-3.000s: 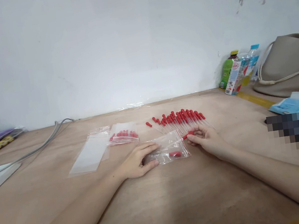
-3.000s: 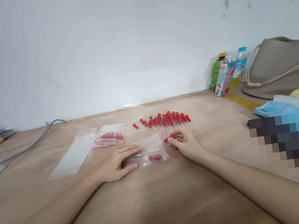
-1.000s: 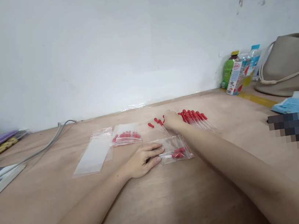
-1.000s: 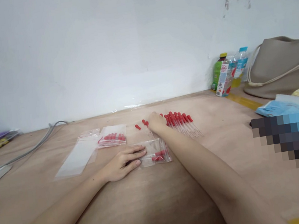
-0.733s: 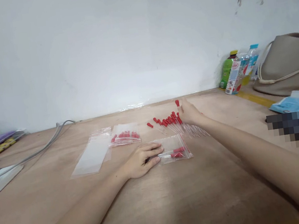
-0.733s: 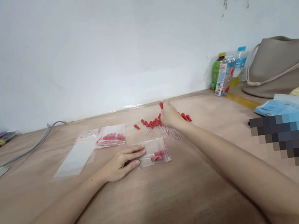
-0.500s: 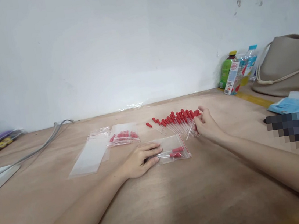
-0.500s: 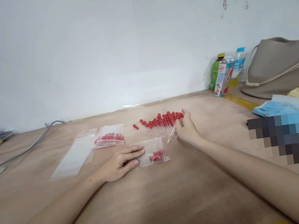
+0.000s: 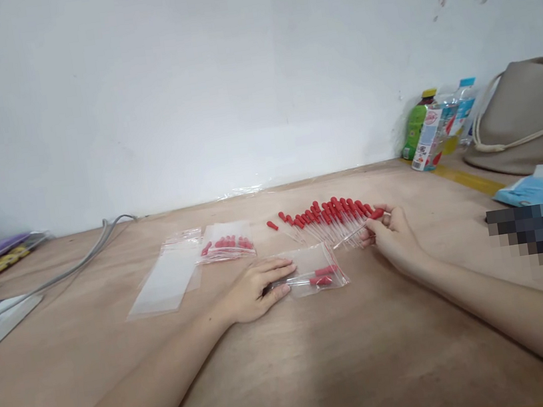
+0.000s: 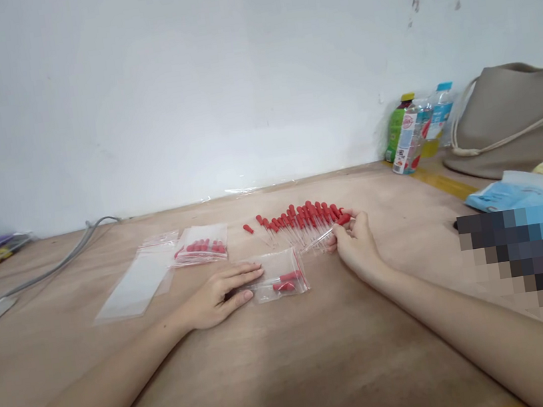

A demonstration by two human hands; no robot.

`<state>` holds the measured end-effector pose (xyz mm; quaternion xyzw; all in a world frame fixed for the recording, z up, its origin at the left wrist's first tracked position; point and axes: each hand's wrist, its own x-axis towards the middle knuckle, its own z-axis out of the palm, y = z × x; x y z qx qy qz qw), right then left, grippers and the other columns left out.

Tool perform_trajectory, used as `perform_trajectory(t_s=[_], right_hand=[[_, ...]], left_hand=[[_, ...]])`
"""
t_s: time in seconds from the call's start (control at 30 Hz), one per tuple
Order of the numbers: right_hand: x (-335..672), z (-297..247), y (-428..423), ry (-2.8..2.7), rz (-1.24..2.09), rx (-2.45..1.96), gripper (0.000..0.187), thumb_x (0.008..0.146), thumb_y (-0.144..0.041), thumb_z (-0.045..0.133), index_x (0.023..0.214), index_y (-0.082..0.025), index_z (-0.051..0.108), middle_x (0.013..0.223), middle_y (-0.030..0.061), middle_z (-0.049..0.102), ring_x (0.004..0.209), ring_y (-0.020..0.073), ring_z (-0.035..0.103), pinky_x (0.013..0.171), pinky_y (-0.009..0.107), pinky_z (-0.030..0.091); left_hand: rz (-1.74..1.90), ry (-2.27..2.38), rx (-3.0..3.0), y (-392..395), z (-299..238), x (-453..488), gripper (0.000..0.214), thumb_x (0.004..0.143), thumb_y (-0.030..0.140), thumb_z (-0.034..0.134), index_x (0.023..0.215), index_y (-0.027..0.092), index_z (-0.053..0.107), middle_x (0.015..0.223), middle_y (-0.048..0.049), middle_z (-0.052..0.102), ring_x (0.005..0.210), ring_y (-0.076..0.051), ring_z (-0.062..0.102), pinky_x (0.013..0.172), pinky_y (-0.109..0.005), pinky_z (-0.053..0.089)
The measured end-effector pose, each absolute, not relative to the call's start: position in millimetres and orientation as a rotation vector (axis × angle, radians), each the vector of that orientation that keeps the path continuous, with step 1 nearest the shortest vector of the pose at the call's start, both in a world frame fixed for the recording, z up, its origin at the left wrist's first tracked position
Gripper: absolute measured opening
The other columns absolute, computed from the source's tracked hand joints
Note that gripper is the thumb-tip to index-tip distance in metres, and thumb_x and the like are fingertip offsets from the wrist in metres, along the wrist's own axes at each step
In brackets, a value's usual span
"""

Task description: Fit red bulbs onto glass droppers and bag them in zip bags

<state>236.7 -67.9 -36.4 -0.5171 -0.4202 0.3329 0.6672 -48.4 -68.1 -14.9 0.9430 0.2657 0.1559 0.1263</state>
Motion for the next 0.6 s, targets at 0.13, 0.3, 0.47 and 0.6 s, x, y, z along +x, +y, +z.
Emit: perform_trajectory(t_s=[0.13,0.3,0.47,0.6], right_hand=[[227,-41,-76,-1.071,0.793,-1.205,0.039,0.070,-0.035,0.055,0.100,-0.022,0.035,0.075,-0.0034,0.049,0.052,0.0102,0.053,0.045,0.026,0.047],[221,-45,-83,-1.395,0.792,-1.200,0.026,0.079,-0.040,0.046,0.095,-0.019,0.045,0.081,0.0030,0.058,0.067,0.0132,0.058,0.066,0.031,0.048],[231,-37,-84,-1.880,0.617,-1.178,0.019,0.081,-0.033,0.047,0.092,-0.019,0.056,0.089,0.0050,0.061,0.075,0.0152,0.055,0.070,0.031,0.044],[235,-28,-85,-2.075,0.425,-1.185,0.016,0.079,-0.026,0.051,0.088,-0.020,0.062,0.087,0.0051,0.060,0.077,0.0161,0.053,0.073,0.032,0.042]], left_hand=[[0.421,0.797,2.757,-69,-13,-48,0.042,0.089,0.034,0.040,0.130,0.027,0.039,0.132,-0.0039,0.045,0.123,-0.018,0.039,0.105,-0.041,0.027],[0.360,0.824,2.772,-70,-12,-49,0.045,0.090,0.035,0.037,0.134,0.028,0.029,0.134,-0.0042,0.042,0.124,-0.019,0.037,0.108,-0.051,0.006],[0.346,0.832,2.765,-70,-12,-49,0.044,0.090,0.035,0.037,0.133,0.028,0.031,0.134,-0.0036,0.042,0.124,-0.018,0.037,0.109,-0.048,0.010],[0.388,0.801,2.772,-69,-13,-49,0.044,0.090,0.034,0.039,0.132,0.027,0.035,0.134,-0.0049,0.042,0.123,-0.019,0.038,0.107,-0.044,0.020]])
